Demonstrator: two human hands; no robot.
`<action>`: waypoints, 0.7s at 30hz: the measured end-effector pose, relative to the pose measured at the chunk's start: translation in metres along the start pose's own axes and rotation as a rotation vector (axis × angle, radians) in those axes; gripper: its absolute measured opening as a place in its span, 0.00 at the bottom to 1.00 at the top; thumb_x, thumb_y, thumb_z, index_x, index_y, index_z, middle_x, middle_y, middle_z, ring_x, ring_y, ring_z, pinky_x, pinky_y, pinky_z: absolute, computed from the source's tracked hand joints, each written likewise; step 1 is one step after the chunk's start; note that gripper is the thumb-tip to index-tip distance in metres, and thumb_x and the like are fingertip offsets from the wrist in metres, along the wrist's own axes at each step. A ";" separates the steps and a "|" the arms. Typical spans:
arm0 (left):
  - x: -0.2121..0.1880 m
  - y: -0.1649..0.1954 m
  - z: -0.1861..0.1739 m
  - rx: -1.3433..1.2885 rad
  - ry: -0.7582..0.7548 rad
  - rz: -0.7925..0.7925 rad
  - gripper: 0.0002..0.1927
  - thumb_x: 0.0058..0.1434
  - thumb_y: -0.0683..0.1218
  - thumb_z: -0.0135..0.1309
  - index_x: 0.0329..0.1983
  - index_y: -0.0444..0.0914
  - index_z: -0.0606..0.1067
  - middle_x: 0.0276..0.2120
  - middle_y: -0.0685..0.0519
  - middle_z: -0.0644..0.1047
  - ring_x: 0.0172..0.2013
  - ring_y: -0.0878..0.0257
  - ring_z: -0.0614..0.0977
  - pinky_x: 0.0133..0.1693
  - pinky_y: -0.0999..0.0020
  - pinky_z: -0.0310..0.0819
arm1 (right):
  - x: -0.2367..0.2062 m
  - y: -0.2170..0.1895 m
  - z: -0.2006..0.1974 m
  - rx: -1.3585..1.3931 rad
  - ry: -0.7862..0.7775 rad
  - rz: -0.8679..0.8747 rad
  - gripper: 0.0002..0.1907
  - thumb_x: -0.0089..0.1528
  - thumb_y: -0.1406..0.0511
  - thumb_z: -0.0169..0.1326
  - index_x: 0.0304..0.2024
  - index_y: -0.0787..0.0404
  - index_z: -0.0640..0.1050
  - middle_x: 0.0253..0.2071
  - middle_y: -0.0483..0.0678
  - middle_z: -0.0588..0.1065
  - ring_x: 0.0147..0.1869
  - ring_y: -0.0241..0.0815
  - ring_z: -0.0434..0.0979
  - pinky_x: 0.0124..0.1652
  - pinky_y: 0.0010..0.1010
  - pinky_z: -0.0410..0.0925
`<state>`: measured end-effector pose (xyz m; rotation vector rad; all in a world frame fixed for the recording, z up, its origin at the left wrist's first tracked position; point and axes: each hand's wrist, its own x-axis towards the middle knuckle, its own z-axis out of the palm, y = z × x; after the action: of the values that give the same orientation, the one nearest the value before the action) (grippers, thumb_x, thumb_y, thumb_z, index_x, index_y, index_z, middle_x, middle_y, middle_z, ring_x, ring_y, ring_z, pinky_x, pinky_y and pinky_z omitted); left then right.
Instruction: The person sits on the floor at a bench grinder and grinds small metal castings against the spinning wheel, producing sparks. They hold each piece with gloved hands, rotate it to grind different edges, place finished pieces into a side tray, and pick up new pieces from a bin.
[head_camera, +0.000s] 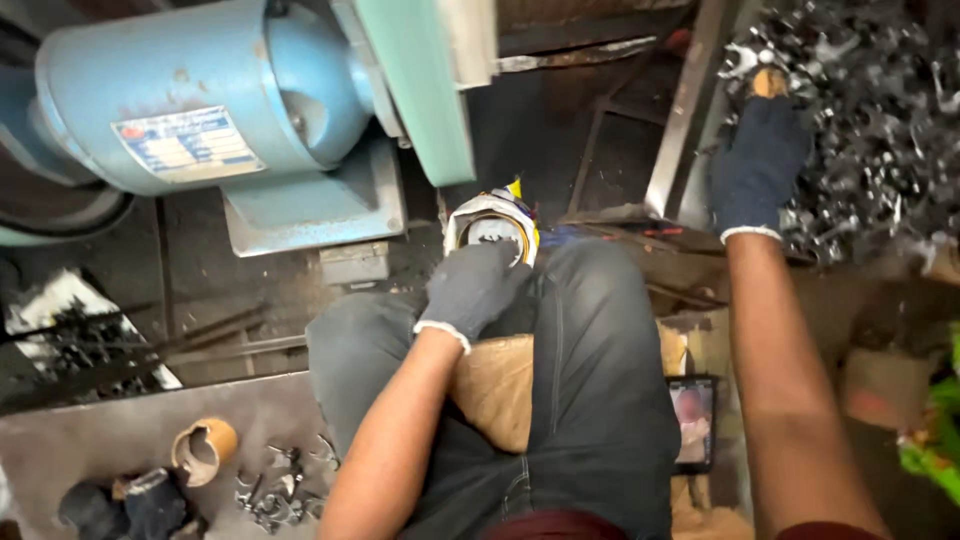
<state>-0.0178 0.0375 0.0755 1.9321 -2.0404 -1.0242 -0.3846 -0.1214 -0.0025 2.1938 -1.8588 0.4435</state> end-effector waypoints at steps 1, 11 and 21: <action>0.003 -0.001 0.002 0.001 0.012 0.021 0.18 0.60 0.58 0.52 0.40 0.43 0.81 0.35 0.42 0.82 0.38 0.42 0.83 0.40 0.46 0.76 | 0.008 0.000 0.004 -0.032 -0.010 -0.034 0.24 0.59 0.68 0.54 0.58 0.72 0.73 0.57 0.70 0.73 0.59 0.69 0.71 0.56 0.55 0.63; -0.009 -0.004 0.006 0.175 -0.026 0.059 0.26 0.70 0.64 0.45 0.39 0.40 0.80 0.32 0.42 0.82 0.34 0.44 0.85 0.38 0.46 0.76 | -0.002 -0.004 -0.016 0.149 0.005 0.045 0.24 0.67 0.71 0.51 0.67 0.71 0.71 0.61 0.71 0.70 0.66 0.71 0.68 0.66 0.54 0.61; -0.045 0.003 0.035 -0.313 0.084 0.193 0.24 0.58 0.54 0.56 0.53 0.36 0.72 0.42 0.37 0.79 0.45 0.41 0.81 0.46 0.50 0.73 | -0.133 -0.221 -0.116 1.481 -0.049 0.355 0.21 0.65 0.73 0.55 0.61 0.66 0.69 0.58 0.47 0.71 0.62 0.38 0.71 0.61 0.30 0.67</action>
<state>-0.0322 0.0923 0.0655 1.5639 -1.8482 -1.1170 -0.1955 0.0801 0.0599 2.3962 -2.2104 2.4722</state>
